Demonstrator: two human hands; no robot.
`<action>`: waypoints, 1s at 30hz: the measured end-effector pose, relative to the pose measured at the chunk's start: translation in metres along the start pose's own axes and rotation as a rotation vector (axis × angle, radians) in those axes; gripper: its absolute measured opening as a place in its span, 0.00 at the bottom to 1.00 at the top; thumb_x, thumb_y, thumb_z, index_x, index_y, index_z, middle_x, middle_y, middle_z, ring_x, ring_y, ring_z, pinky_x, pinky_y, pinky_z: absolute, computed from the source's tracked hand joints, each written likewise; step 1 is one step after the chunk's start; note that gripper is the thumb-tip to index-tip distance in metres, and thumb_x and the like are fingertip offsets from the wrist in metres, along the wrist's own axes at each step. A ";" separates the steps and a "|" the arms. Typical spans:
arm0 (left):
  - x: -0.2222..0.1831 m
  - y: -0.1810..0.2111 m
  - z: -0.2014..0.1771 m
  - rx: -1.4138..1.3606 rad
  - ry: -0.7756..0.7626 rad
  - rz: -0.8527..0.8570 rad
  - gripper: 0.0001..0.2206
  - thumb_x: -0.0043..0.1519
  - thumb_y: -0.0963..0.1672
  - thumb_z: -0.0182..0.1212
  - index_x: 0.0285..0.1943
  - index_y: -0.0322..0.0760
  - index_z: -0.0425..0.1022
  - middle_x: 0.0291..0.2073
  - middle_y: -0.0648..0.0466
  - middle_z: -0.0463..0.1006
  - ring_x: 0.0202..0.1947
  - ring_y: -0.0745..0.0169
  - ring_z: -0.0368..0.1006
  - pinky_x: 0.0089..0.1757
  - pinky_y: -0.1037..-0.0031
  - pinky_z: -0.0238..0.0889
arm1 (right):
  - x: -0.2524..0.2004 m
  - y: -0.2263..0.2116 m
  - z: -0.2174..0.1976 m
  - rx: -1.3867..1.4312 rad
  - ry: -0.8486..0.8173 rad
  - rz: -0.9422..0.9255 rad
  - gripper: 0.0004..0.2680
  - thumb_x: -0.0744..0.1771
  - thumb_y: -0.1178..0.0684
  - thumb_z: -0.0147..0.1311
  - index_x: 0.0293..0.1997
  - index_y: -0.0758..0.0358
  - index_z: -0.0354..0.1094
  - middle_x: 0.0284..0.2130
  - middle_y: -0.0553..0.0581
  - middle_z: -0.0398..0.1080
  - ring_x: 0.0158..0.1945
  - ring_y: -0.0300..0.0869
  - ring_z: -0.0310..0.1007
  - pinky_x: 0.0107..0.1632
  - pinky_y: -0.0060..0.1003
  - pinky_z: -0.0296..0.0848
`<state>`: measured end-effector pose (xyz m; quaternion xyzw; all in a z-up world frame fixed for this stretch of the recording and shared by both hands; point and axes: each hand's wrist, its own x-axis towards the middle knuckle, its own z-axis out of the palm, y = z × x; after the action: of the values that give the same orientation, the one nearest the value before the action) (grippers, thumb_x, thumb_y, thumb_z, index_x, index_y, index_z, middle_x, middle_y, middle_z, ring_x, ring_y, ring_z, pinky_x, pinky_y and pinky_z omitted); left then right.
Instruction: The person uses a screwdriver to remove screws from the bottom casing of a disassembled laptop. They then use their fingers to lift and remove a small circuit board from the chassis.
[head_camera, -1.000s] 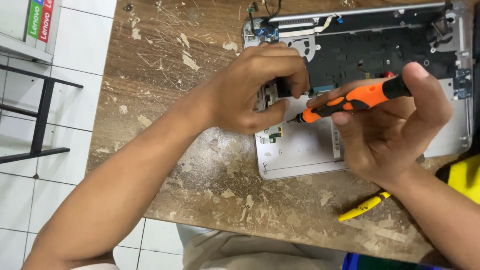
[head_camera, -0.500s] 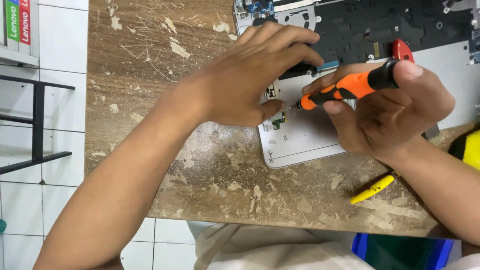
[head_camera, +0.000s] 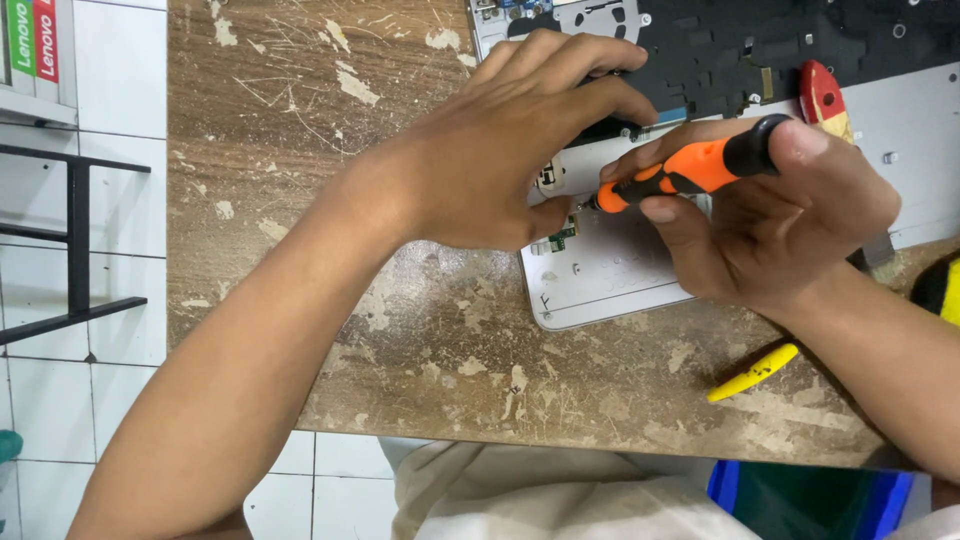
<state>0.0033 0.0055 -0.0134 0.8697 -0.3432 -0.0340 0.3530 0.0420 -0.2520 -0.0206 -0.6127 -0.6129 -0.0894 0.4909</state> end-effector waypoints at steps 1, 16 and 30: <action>0.001 0.001 -0.001 -0.006 -0.018 -0.021 0.32 0.57 0.41 0.72 0.72 0.45 0.65 0.76 0.45 0.56 0.74 0.38 0.53 0.65 0.46 0.50 | 0.002 0.001 0.000 -0.017 -0.021 -0.027 0.27 0.72 0.71 0.48 0.78 0.57 0.35 0.38 0.85 0.64 0.36 0.69 0.76 0.46 0.60 0.83; -0.001 0.000 0.001 0.012 0.018 0.012 0.30 0.57 0.42 0.74 0.69 0.45 0.67 0.75 0.44 0.57 0.73 0.37 0.55 0.63 0.46 0.52 | -0.010 0.003 -0.020 0.686 -0.114 0.921 0.24 0.70 0.40 0.45 0.57 0.80 0.72 0.40 0.68 0.79 0.40 0.44 0.76 0.42 0.32 0.68; 0.000 0.000 -0.001 -0.031 0.005 0.003 0.28 0.58 0.41 0.72 0.69 0.46 0.67 0.75 0.44 0.57 0.74 0.37 0.53 0.63 0.46 0.50 | -0.004 0.001 -0.012 0.030 -0.052 0.095 0.27 0.74 0.68 0.67 0.80 0.57 0.50 0.45 0.75 0.65 0.50 0.63 0.90 0.45 0.42 0.86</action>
<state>0.0032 0.0057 -0.0127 0.8637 -0.3430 -0.0368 0.3673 0.0483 -0.2628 -0.0179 -0.6359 -0.5967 -0.0409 0.4878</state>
